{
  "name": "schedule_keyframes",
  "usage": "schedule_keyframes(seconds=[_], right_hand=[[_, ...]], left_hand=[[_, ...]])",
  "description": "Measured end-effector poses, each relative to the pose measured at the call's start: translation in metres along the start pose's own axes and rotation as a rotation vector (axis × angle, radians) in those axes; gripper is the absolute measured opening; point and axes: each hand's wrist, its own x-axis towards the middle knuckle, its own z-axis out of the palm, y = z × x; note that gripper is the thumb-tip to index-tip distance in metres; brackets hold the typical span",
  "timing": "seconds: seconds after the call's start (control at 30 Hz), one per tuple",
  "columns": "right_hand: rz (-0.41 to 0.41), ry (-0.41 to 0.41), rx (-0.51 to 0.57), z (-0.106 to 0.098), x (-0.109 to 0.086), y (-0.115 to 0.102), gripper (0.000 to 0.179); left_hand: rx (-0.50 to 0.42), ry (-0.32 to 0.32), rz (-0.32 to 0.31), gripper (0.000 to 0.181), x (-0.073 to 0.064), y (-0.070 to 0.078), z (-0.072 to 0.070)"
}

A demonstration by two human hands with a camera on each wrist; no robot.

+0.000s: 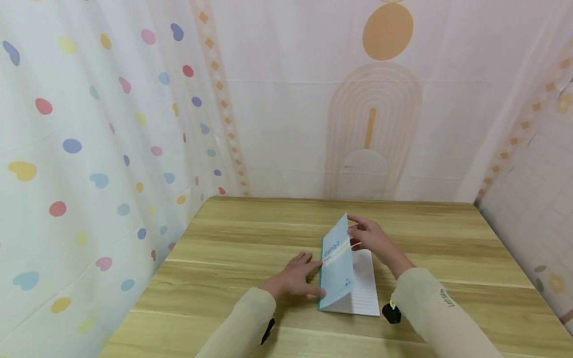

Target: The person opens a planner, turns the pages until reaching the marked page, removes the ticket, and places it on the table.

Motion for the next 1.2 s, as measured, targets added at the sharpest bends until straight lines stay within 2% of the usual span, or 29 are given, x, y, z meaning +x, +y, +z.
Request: schedule_keyframes(seconds=[0.17, 0.4, 0.53, 0.7, 0.83, 0.97, 1.1, 1.2], right_hand=[[-0.036, -0.045, 0.034, 0.011, 0.002, -0.008, 0.053], [-0.077, -0.098, 0.059, 0.026, 0.005, -0.016, 0.047], [-0.079, -0.137, 0.017, 0.035, 0.005, -0.022, 0.046], [-0.086, -0.176, -0.035, 0.040, 0.004, -0.023, 0.044], [-0.099, -0.160, -0.072, 0.036, 0.004, -0.016, 0.044], [-0.147, -0.088, -0.237, 0.029, 0.002, -0.001, 0.041], [-0.191, -0.022, -0.505, 0.026, -0.002, 0.016, 0.043], [-0.194, -0.028, -0.724, 0.026, -0.007, 0.030, 0.049]], left_hand=[[-0.065, 0.043, 0.036, 0.083, 0.000, 0.008, -0.011], [-0.318, 0.137, 0.084, 0.069, -0.002, 0.022, -0.041], [-0.425, 0.189, 0.096, 0.067, -0.004, 0.027, -0.059], [-0.441, 0.233, 0.096, 0.074, -0.006, 0.027, -0.073], [-0.460, 0.252, 0.083, 0.073, -0.009, 0.020, -0.079], [-0.471, 0.272, 0.075, 0.072, -0.013, 0.008, -0.082], [-0.471, 0.278, 0.088, 0.067, -0.019, -0.004, -0.085], [-0.473, 0.283, 0.086, 0.063, -0.023, -0.011, -0.085]])
